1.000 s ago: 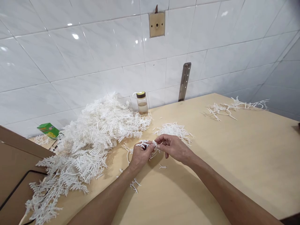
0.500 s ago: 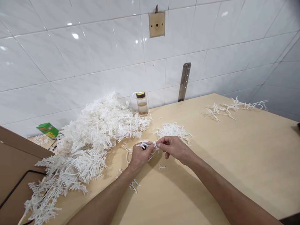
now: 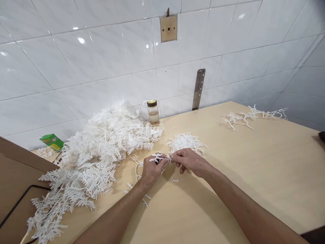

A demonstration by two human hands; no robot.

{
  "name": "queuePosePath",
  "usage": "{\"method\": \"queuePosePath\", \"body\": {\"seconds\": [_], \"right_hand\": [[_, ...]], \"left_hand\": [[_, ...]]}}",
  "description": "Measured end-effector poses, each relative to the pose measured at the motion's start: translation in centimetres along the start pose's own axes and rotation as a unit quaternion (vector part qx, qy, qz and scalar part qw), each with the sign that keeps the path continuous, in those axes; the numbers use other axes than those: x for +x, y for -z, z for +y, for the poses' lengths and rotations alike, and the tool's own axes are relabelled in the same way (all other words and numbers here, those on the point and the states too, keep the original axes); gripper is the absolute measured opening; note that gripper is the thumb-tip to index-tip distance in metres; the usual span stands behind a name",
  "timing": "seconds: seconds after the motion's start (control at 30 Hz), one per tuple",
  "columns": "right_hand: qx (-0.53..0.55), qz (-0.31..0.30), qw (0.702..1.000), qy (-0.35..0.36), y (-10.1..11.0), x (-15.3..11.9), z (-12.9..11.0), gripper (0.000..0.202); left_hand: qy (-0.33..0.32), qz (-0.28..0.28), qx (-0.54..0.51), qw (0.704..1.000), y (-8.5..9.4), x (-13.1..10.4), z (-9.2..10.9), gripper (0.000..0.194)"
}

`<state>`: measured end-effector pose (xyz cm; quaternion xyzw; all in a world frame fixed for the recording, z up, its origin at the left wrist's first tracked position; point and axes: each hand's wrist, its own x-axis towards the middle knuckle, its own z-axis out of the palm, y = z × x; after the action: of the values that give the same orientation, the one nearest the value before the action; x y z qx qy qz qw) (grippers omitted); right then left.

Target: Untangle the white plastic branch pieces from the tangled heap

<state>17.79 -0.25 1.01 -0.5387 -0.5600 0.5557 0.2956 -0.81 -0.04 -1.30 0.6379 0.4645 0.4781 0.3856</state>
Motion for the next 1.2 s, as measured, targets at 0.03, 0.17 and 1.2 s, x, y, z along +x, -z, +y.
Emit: {"method": "queuePosePath", "body": {"seconds": [0.03,0.17,1.2], "right_hand": [[0.001,-0.003,1.0,0.0,0.1,0.1,0.1,0.031],[-0.012,0.011,1.0,0.01,0.3,0.3,0.2,0.032],[-0.003,-0.116,0.993,0.036,1.0,-0.7,-0.4,0.027]], "left_hand": [[-0.019,-0.003,0.01,1.0,0.1,0.0,0.0,0.019],[-0.068,-0.019,0.059,0.996,0.3,-0.1,0.1,0.015],[0.055,-0.09,-0.006,0.994,0.5,0.1,0.5,0.031]]}}
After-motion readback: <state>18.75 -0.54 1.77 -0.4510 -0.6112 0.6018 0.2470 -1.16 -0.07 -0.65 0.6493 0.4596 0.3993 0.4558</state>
